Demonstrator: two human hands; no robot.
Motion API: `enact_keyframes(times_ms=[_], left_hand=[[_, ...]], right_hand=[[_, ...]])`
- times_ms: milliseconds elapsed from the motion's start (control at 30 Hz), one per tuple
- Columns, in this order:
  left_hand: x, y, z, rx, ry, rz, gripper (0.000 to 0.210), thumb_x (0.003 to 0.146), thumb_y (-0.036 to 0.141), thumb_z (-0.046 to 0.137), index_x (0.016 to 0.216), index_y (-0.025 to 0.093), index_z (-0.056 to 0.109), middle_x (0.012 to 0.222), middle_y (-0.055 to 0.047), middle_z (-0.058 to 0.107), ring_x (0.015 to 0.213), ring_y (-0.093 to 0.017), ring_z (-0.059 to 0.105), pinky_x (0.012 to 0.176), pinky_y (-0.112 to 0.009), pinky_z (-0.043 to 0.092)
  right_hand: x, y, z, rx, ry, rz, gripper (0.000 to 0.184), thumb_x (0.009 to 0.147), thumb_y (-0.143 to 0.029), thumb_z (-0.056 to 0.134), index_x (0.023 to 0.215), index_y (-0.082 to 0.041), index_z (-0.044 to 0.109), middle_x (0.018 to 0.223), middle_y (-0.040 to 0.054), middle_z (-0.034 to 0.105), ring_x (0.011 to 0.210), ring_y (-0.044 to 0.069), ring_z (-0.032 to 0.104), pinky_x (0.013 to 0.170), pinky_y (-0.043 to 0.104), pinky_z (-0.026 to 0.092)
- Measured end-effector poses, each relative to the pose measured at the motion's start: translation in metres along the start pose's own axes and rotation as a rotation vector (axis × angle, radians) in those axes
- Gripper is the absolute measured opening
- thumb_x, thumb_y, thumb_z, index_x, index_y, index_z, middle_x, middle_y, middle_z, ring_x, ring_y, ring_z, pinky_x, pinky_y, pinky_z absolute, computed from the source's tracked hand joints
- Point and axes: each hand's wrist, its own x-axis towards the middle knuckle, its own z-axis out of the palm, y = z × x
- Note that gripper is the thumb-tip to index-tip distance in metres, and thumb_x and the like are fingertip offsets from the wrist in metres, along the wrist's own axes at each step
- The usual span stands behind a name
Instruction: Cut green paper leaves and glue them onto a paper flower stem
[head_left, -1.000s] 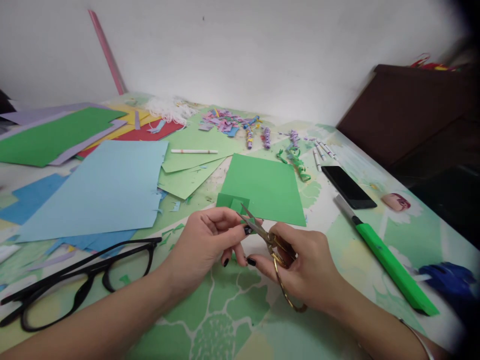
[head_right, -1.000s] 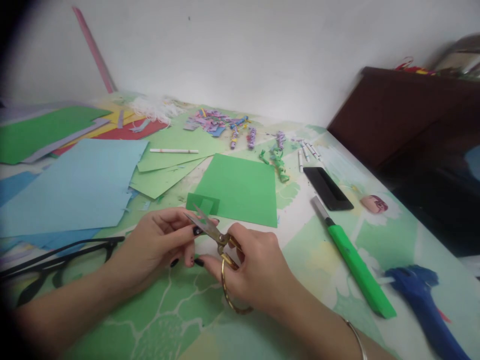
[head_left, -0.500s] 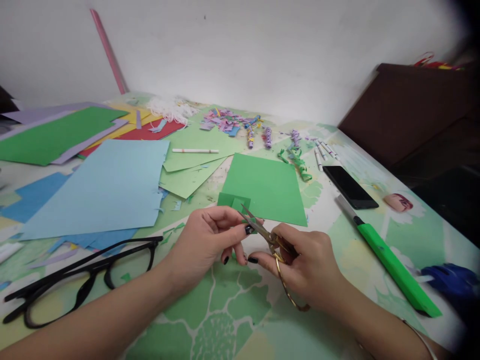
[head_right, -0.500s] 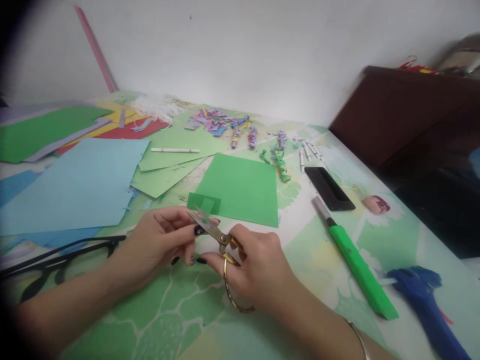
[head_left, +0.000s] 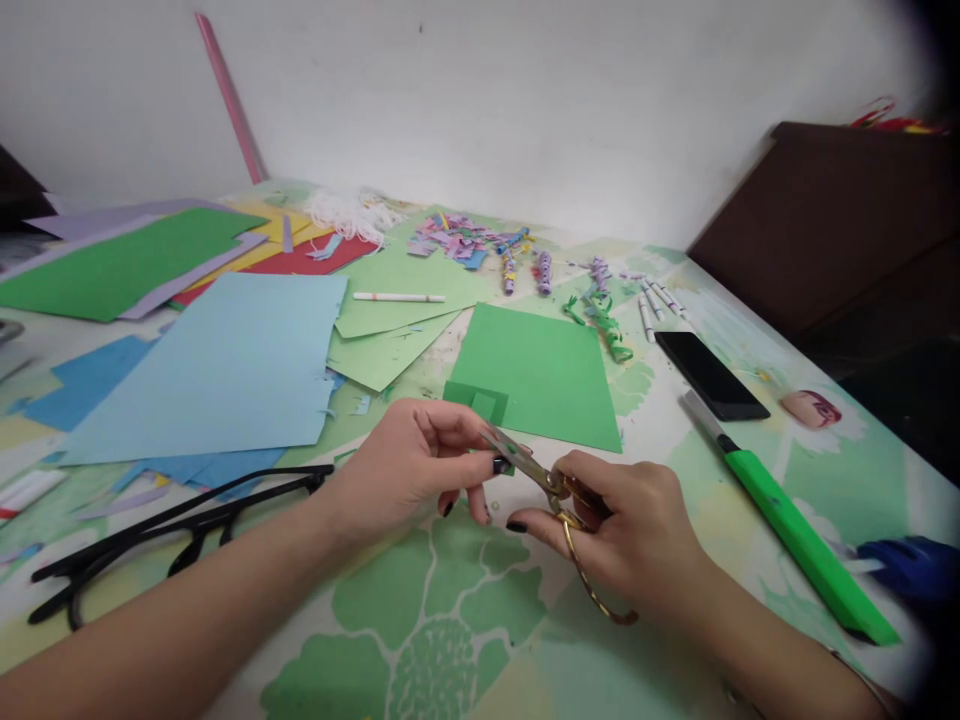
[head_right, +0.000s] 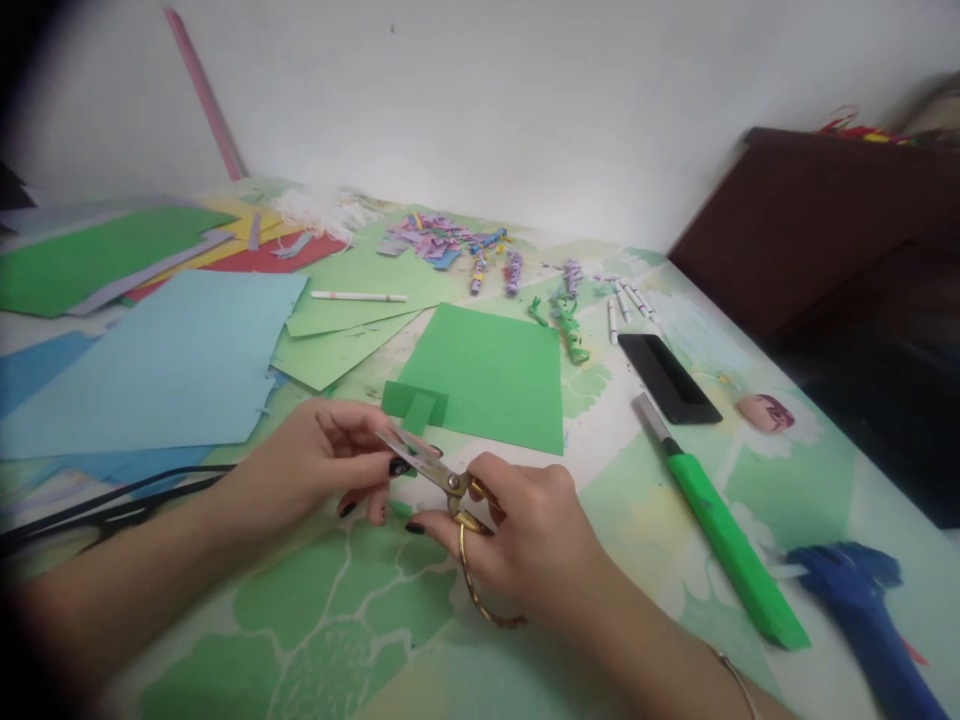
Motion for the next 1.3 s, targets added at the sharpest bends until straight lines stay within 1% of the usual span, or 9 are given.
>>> enact_keyframes(times_ms=[267,467,600,733,933,1133,1200,1233,1300], left_hand=[[0.003,0.007,-0.009,0.135,-0.083,-0.021,0.015,0.068,0.007,0.059,0.072,0.016,0.071,0.05,0.001,0.065,0.045,-0.01,0.061,0.039,-0.013,0.039],[0.005,0.004,-0.016,0.166,-0.116,0.005,0.014,0.069,0.01,0.062,0.073,0.018,0.073,0.05,0.0,0.065,0.045,-0.011,0.061,0.039,-0.015,0.042],[0.005,0.004,-0.018,0.186,-0.127,0.006,0.008,0.069,0.015,0.066,0.069,0.018,0.073,0.051,-0.001,0.067,0.044,-0.012,0.062,0.039,-0.017,0.043],[0.005,0.005,-0.02,0.222,-0.132,0.0,0.009,0.069,0.014,0.066,0.067,0.019,0.073,0.051,-0.001,0.068,0.044,-0.011,0.06,0.04,-0.016,0.042],[0.006,0.004,-0.023,0.242,-0.168,-0.016,0.007,0.068,0.016,0.067,0.07,0.018,0.074,0.053,-0.003,0.069,0.047,-0.014,0.063,0.042,-0.018,0.045],[0.007,0.003,-0.024,0.279,-0.187,-0.036,0.011,0.07,0.016,0.066,0.074,0.019,0.076,0.054,-0.003,0.069,0.047,-0.012,0.062,0.042,-0.017,0.043],[0.007,0.004,-0.023,0.291,-0.178,-0.045,0.011,0.071,0.017,0.066,0.073,0.019,0.076,0.054,-0.002,0.069,0.047,-0.012,0.061,0.042,-0.017,0.042],[0.007,0.004,-0.022,0.3,-0.169,-0.047,0.011,0.071,0.017,0.066,0.074,0.019,0.076,0.054,-0.002,0.069,0.046,-0.012,0.06,0.042,-0.017,0.042],[0.007,0.005,-0.019,0.339,-0.125,-0.025,0.012,0.071,0.018,0.066,0.076,0.018,0.077,0.053,-0.003,0.068,0.046,-0.012,0.059,0.043,-0.018,0.042]], right_hand=[[0.002,0.001,-0.003,-0.057,-0.011,-0.08,0.038,0.075,-0.046,0.067,0.058,-0.018,0.048,0.042,-0.0077,0.04,0.037,0.004,0.032,0.039,0.017,0.026],[0.0,0.003,-0.004,-0.087,-0.004,-0.116,0.036,0.073,-0.046,0.07,0.06,-0.016,0.053,0.041,-0.0077,0.041,0.036,0.004,0.033,0.039,0.018,0.027],[-0.001,0.004,-0.004,-0.09,-0.032,-0.113,0.037,0.075,-0.046,0.068,0.06,-0.015,0.054,0.041,-0.0074,0.041,0.037,0.005,0.033,0.039,0.018,0.027],[0.0,0.004,-0.005,-0.094,-0.044,-0.118,0.038,0.076,-0.048,0.067,0.059,-0.016,0.054,0.042,-0.0067,0.041,0.037,0.005,0.034,0.04,0.019,0.026],[-0.001,0.005,-0.004,-0.104,-0.057,-0.106,0.041,0.079,-0.053,0.061,0.059,-0.017,0.056,0.041,-0.0051,0.043,0.037,0.006,0.033,0.041,0.021,0.025],[-0.002,0.009,-0.004,-0.099,-0.062,-0.101,0.042,0.078,-0.053,0.062,0.057,-0.017,0.055,0.042,-0.0047,0.041,0.039,0.006,0.032,0.042,0.022,0.024],[-0.001,0.009,-0.006,-0.061,-0.066,-0.069,0.04,0.075,-0.05,0.067,0.056,-0.017,0.054,0.042,-0.0053,0.04,0.04,0.006,0.03,0.041,0.021,0.023],[0.0,0.008,-0.007,-0.022,-0.074,-0.021,0.04,0.073,-0.048,0.069,0.055,-0.016,0.053,0.042,-0.0055,0.039,0.04,0.006,0.03,0.041,0.021,0.023],[0.003,0.006,-0.009,0.135,-0.122,0.151,0.04,0.071,-0.046,0.07,0.053,-0.016,0.05,0.042,-0.0057,0.038,0.04,0.005,0.029,0.039,0.02,0.021]])
